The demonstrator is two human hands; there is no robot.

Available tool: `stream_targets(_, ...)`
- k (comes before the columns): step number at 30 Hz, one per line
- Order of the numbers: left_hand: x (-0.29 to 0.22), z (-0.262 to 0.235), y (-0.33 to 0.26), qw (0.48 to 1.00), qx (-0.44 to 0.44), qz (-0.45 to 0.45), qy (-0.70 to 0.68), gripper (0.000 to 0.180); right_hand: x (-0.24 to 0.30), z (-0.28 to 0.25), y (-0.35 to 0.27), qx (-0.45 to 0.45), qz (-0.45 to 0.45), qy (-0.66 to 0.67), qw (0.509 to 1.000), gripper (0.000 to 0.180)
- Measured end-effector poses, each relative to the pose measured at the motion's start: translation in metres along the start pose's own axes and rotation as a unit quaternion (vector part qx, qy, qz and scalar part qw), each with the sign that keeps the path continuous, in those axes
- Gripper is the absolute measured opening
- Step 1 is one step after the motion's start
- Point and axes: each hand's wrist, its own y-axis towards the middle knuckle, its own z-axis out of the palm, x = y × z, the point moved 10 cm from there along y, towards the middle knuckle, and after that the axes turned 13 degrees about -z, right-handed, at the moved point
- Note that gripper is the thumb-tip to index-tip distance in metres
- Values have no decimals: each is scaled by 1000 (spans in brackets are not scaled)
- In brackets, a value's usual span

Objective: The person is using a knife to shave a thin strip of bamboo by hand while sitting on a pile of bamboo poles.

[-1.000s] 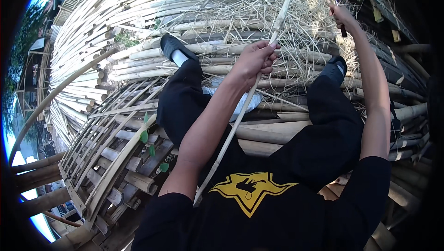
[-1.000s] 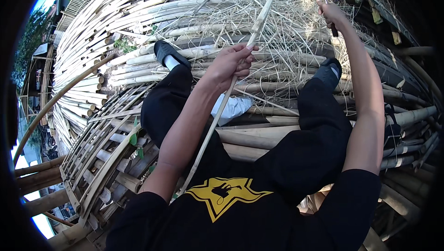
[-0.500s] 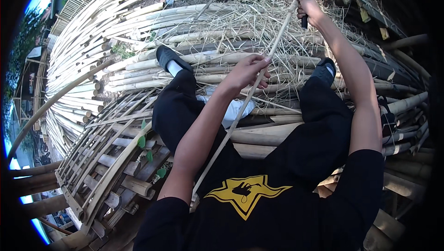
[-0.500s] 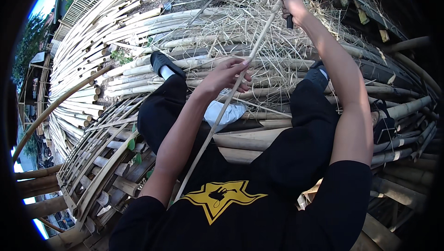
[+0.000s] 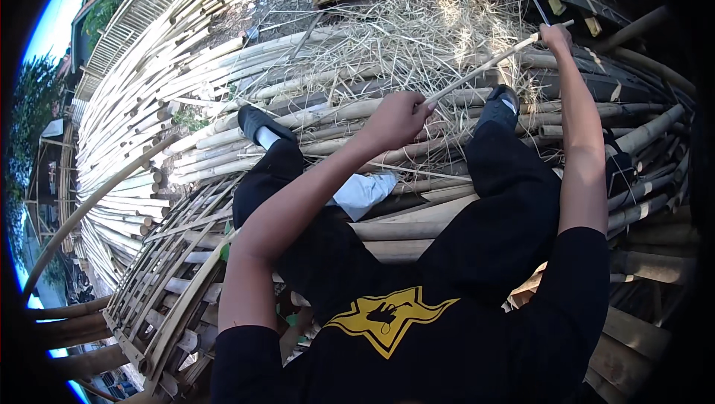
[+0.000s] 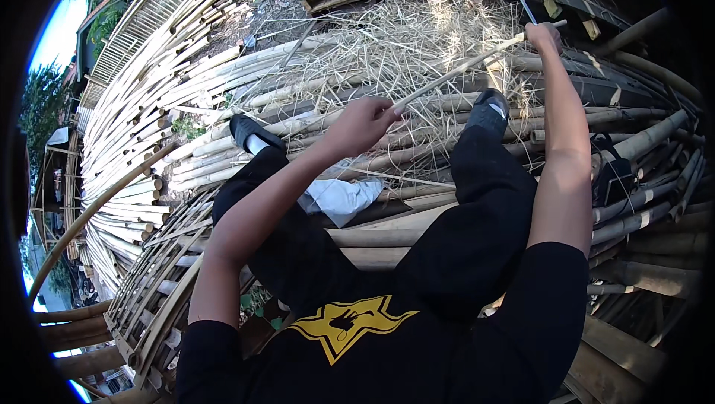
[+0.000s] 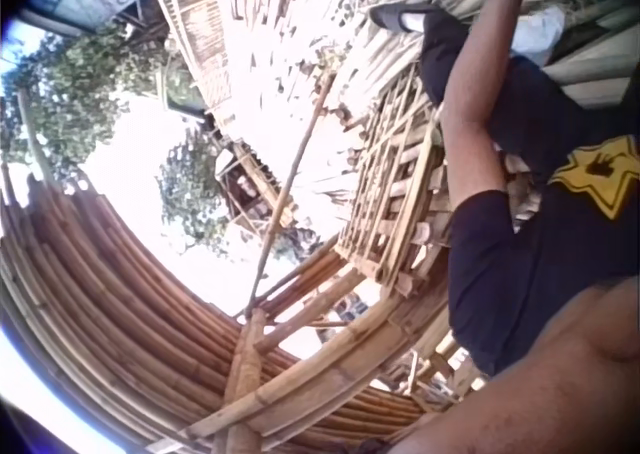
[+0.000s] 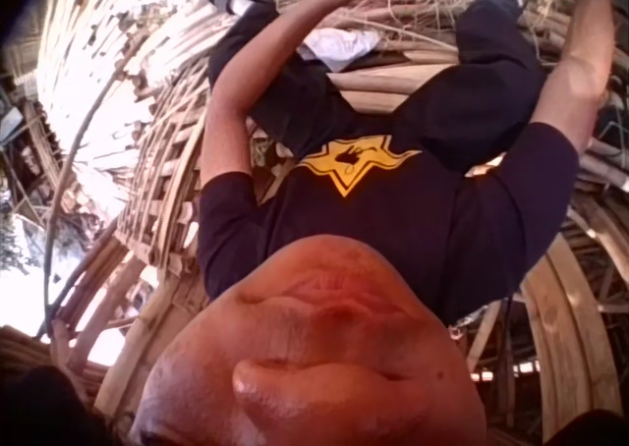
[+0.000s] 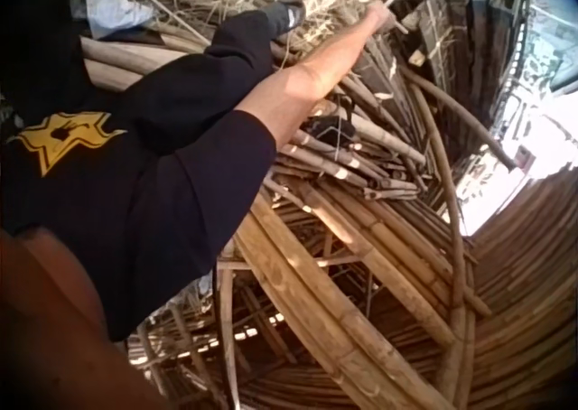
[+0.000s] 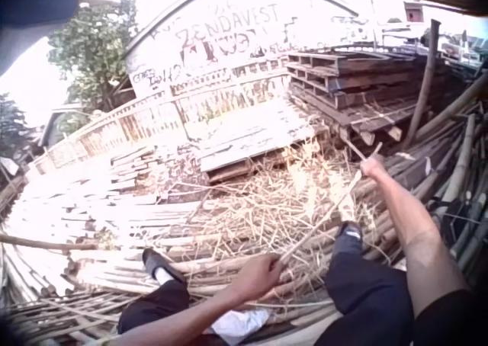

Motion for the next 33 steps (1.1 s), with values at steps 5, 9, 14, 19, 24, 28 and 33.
stream_targets(5, -38, -88, 10, 952, -139, 116, 245, 31, 23, 4, -19, -13, -157, -44, 987, 38)
stream_targets(9, -21, -144, 9, 907, -197, 115, 353, 37, 75, 41, -39, 161, -295, -26, 942, 50)
stream_targets(14, -10, -202, -35, 839, -326, 147, 410, 29, 130, 71, -79, 235, -313, 161, 906, 58)
stream_targets(19, -25, -275, -118, 694, -583, 100, 411, 42, 199, 103, -123, 290, -304, 243, 874, 55)
stream_targets(24, -15, -279, -215, 595, -778, 43, 197, 71, 234, 114, -223, 516, -114, 315, 789, 49)
stream_targets(28, 23, -191, -136, 843, -531, 87, 25, 46, 277, 129, -307, 647, -26, 435, 626, 43)
stream_targets(33, 41, -91, -75, 928, -350, 58, -118, 42, 312, 107, -388, 680, 32, 505, 531, 34)
